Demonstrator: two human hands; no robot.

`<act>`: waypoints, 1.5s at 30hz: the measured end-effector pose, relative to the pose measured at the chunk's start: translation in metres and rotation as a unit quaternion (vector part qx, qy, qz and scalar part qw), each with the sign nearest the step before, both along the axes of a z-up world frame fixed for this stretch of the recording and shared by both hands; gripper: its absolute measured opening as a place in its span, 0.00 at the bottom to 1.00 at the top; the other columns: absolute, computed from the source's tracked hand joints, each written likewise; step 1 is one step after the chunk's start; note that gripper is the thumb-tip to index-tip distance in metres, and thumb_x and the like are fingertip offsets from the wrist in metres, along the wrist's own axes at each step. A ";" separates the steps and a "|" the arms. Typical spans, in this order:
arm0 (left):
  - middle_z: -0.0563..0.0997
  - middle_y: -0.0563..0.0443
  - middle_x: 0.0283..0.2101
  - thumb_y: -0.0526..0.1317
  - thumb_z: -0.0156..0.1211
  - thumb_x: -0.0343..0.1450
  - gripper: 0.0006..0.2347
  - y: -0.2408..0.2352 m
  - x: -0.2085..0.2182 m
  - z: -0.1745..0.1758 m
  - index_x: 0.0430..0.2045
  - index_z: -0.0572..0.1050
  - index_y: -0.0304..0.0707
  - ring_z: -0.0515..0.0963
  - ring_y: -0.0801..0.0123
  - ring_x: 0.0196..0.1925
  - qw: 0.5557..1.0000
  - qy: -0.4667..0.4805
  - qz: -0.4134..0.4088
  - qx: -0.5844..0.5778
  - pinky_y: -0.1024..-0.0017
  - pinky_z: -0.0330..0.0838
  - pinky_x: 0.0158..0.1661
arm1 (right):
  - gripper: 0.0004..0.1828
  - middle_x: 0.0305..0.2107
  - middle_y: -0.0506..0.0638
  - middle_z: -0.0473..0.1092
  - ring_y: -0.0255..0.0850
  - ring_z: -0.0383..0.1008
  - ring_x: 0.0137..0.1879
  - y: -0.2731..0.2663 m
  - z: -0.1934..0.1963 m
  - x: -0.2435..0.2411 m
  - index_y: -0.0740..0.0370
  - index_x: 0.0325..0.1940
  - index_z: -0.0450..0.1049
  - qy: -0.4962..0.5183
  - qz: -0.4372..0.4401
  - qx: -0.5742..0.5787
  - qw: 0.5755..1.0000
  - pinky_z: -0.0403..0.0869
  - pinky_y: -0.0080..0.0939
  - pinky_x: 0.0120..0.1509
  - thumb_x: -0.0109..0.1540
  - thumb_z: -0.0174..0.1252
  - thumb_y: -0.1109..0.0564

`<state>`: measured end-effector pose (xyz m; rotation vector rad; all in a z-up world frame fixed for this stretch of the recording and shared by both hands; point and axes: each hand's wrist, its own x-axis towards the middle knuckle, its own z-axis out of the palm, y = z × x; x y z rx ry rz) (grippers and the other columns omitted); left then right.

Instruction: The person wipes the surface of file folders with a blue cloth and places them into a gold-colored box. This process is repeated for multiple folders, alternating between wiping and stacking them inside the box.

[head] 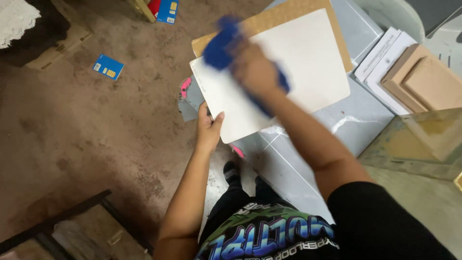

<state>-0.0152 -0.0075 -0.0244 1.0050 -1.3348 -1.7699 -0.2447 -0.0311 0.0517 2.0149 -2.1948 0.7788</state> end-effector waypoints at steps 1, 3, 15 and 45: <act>0.81 0.35 0.45 0.28 0.54 0.73 0.24 0.002 0.000 0.002 0.65 0.57 0.33 0.81 0.66 0.39 1.000 -0.005 0.007 -0.004 0.75 0.77 0.39 | 0.25 0.51 0.60 0.70 0.55 0.74 0.44 0.000 -0.013 -0.028 0.57 0.61 0.70 -0.063 -0.114 0.020 0.991 0.73 0.53 0.38 0.63 0.56 0.45; 0.81 0.35 0.45 0.27 0.54 0.73 0.24 0.003 -0.001 0.001 0.65 0.57 0.34 0.81 0.66 0.39 1.000 0.005 0.011 0.005 0.75 0.76 0.39 | 0.21 0.56 0.58 0.68 0.56 0.72 0.52 0.013 -0.019 -0.095 0.57 0.61 0.73 -0.050 -0.142 -0.034 0.988 0.72 0.53 0.49 0.63 0.57 0.53; 0.82 0.35 0.46 0.31 0.55 0.75 0.22 -0.002 -0.003 -0.018 0.65 0.58 0.39 0.83 0.64 0.42 0.999 0.021 0.015 -0.019 0.70 0.81 0.41 | 0.25 0.56 0.71 0.66 0.67 0.72 0.56 0.055 0.014 0.045 0.67 0.65 0.67 -0.012 -0.203 -0.041 0.978 0.74 0.66 0.51 0.65 0.53 0.53; 0.78 0.45 0.39 0.35 0.63 0.69 0.20 -0.009 0.024 0.006 0.54 0.64 0.40 0.83 0.63 0.34 0.993 0.059 -0.050 0.089 0.67 0.82 0.26 | 0.11 0.32 0.65 0.71 0.65 0.74 0.39 0.248 -0.131 -0.154 0.65 0.49 0.74 -0.075 -0.426 -0.241 0.868 0.72 0.57 0.46 0.71 0.62 0.53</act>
